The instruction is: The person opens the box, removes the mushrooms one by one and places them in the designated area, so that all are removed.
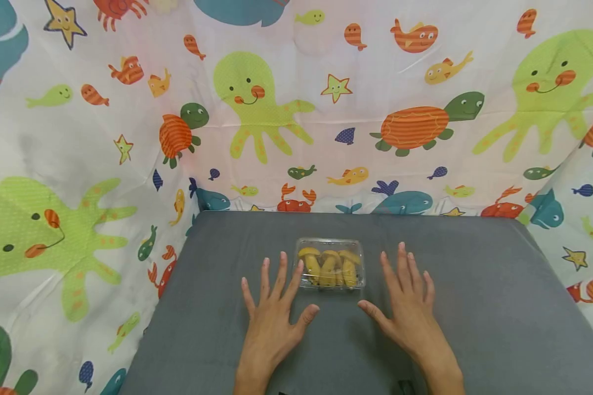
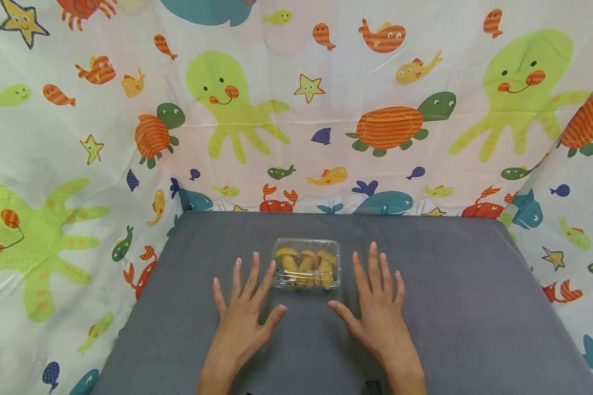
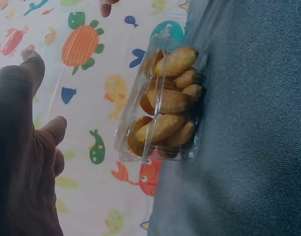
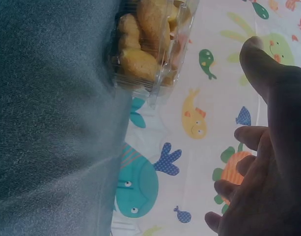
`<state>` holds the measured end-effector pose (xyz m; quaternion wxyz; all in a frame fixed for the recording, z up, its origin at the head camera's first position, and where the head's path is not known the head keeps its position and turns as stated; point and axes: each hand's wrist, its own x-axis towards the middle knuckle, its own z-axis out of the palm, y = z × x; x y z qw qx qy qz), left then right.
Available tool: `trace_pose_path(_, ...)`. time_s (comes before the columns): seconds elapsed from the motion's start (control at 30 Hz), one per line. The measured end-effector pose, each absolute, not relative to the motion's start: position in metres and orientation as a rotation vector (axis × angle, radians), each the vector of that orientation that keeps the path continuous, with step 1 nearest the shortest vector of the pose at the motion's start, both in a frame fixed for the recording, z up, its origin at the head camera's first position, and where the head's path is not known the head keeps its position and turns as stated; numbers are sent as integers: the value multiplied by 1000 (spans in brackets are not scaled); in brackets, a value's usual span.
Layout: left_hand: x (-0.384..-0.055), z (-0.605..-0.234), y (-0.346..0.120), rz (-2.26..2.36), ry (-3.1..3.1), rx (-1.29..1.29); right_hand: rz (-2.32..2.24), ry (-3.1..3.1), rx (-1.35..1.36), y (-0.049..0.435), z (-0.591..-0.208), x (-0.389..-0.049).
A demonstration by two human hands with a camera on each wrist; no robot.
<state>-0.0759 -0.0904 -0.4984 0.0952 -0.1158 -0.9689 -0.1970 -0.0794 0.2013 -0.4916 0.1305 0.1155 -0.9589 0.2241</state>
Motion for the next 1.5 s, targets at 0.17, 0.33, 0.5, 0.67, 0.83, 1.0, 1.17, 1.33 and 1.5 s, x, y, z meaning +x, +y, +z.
trace_pose_path(0.17, -78, -502, -94, -766, -2828, -348, 683, -2768, 315, 200, -492, -84)
trace_pose_path(0.33, -83, -502, -97, -1042, -2725, -277, 699, -2676, 339, 200, -497, -92)
trace_pose_path(0.5, -89, -503, -98, -1247, -2570, -160, 693, -2651, 396, 196, -507, -101)
trace_pose_path(0.67, -101, -514, -97, -1333, -2531, -47, 672, -2701, 366, 188, -516, -105)
trace_pose_path(0.83, -115, -532, -94, -1475, -2583, 35, 658, -2702, 332, 181, -521, -108)
trace_pose_path(1.0, -124, -546, -91, -1600, -2579, 83, 635, -2683, 326, 176, -524, -111)
trace_pose_path(1.17, -127, -553, -87, -1640, -2540, 83, 627, -2665, 313, 174, -530, -111)
trace_pose_path(1.33, -129, -557, -84, -1692, -2568, 107, 622, -2637, 301, 175, -534, -112)
trace_pose_path(1.5, -129, -559, -82, -1726, -2600, 114, 575, -2589, 359, 178, -537, -113)
